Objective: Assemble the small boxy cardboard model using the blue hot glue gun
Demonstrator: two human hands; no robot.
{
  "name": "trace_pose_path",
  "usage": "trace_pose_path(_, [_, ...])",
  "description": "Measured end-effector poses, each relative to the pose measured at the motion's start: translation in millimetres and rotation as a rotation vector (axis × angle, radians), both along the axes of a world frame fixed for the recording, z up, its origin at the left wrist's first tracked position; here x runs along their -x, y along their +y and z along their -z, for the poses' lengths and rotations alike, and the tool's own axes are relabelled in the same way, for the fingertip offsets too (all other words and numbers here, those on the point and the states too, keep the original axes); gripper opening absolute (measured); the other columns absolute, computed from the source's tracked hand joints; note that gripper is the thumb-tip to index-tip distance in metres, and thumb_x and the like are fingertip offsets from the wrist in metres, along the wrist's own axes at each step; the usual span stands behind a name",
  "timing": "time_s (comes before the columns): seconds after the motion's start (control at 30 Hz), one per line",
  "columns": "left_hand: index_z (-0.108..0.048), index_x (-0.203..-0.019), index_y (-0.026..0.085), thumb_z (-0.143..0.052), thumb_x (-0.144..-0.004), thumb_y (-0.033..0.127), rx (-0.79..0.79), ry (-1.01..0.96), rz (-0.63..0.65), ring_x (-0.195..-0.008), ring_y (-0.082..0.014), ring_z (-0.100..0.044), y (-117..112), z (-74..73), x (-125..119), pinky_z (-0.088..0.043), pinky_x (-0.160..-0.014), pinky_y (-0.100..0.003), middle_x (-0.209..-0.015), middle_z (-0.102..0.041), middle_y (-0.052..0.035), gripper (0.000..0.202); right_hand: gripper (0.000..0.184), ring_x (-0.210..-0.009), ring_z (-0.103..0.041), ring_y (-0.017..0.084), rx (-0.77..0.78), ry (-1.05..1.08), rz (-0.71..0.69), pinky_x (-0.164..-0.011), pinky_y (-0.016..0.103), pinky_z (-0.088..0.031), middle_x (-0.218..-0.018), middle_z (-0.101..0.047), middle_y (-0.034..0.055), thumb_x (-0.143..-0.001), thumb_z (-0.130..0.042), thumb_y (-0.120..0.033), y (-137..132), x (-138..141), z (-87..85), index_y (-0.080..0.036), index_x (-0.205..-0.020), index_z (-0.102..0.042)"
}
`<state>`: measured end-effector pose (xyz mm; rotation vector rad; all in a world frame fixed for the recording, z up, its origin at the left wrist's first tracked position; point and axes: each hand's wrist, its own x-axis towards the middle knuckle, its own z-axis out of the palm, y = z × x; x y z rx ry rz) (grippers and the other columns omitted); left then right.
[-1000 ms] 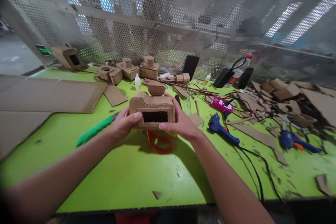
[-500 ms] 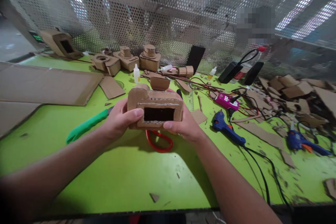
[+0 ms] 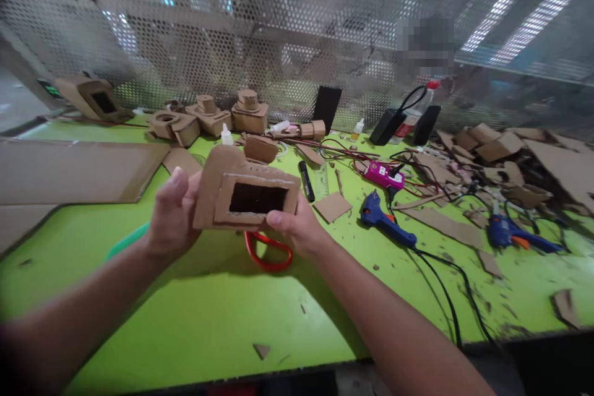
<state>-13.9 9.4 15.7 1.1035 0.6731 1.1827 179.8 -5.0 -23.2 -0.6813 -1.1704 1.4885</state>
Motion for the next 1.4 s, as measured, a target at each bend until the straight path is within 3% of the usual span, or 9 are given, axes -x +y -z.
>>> trace_pose_path(0.13, [-0.070,-0.126,0.020,-0.054,-0.085,0.074,-0.122,-0.012,0.015,-0.118,-0.0368,-0.065,11,22.0,0,-0.052,-0.095,-0.045,-0.118,-0.075,-0.0109,0.070,0.088,-0.123,-0.064,0.030,-0.101,0.005,0.188,-0.109,0.055,-0.051,-0.133,-0.067,0.0089,-0.068,-0.089,-0.047,5,-4,1.6,-0.032,-0.143,-0.046])
trace_pose_path(0.23, [-0.063,-0.137,0.021,-0.066,-0.083,0.064,-0.125,0.070,-0.021,-0.122,-0.0369,-0.062,13,35.5,0,-0.050,-0.098,-0.045,-0.129,-0.071,-0.0121,0.069,0.095,-0.128,-0.062,0.031,-0.144,-0.086,0.267,-0.111,0.055,-0.048,-0.139,-0.063,0.0110,-0.069,-0.089,-0.048,6,-5,-1.5,-0.030,-0.148,-0.038])
trace_pose_path(0.33, [-0.061,-0.139,0.020,-0.074,-0.080,0.055,-0.133,0.061,-0.002,-0.126,-0.0382,-0.060,15,42.2,1,-0.048,-0.101,-0.046,-0.133,-0.069,-0.0134,0.069,0.094,-0.127,-0.063,0.032,-0.161,-0.167,0.261,-0.108,0.053,-0.051,-0.141,-0.062,0.0127,-0.070,-0.087,-0.051,4,-3,-5.2,-0.029,-0.148,-0.040])
trace_pose_path(0.5, [-0.065,-0.133,0.019,-0.078,-0.077,0.046,-0.115,-0.033,0.086,-0.123,-0.0383,-0.062,20,41.7,1,-0.049,-0.100,-0.047,-0.131,-0.070,-0.0128,0.063,0.088,-0.124,-0.065,0.031,-0.173,-0.223,0.232,-0.107,0.052,-0.052,-0.140,-0.063,0.0123,-0.070,-0.085,-0.055,1,-1,-9.3,-0.029,-0.144,-0.044])
trace_pose_path(0.77, [-0.071,-0.121,0.018,-0.081,-0.069,0.046,-0.005,-0.127,0.169,-0.113,-0.0394,-0.067,23,42.2,-4,-0.052,-0.093,-0.046,-0.120,-0.075,-0.0117,0.060,0.080,-0.119,-0.066,0.027,-0.195,-0.284,0.235,-0.107,0.047,-0.052,-0.133,-0.066,0.0100,-0.079,-0.080,-0.054,-3,-2,-11.7,-0.029,-0.145,-0.044])
trace_pose_path(1.13, [-0.067,-0.131,0.017,-0.080,-0.068,0.045,0.111,-0.143,0.308,-0.114,-0.0408,-0.068,22,44.6,-2,-0.052,-0.096,-0.049,-0.114,-0.077,-0.0122,0.070,0.078,-0.125,-0.062,0.029,-0.185,-0.365,0.258,-0.109,0.048,-0.049,-0.142,-0.062,0.0109,-0.082,-0.075,-0.053,-3,-6,-16.5,-0.027,-0.148,-0.044])
trace_pose_path(1.3, [-0.068,-0.127,0.015,-0.082,-0.070,0.052,0.152,-0.090,0.211,-0.108,-0.0375,-0.070,26,48.3,1,-0.054,-0.091,-0.045,-0.112,-0.077,-0.0125,0.069,0.088,-0.134,-0.057,0.031,-0.154,-0.456,0.207,-0.112,0.049,-0.047,-0.148,-0.056,0.0121,-0.082,-0.074,-0.058,1,-5,-11.4,-0.026,-0.154,-0.037])
trace_pose_path(1.4, [-0.071,-0.121,0.016,-0.081,-0.069,0.050,0.189,-0.106,0.112,-0.100,-0.0336,-0.072,29,45.4,2,-0.057,-0.083,-0.041,-0.108,-0.078,-0.0103,0.063,0.082,-0.138,-0.052,0.031,-0.266,-0.637,0.336,-0.110,0.050,-0.047,-0.155,-0.050,0.0131,-0.090,-0.059,-0.063,4,-7,-22.2,-0.026,-0.158,-0.032])
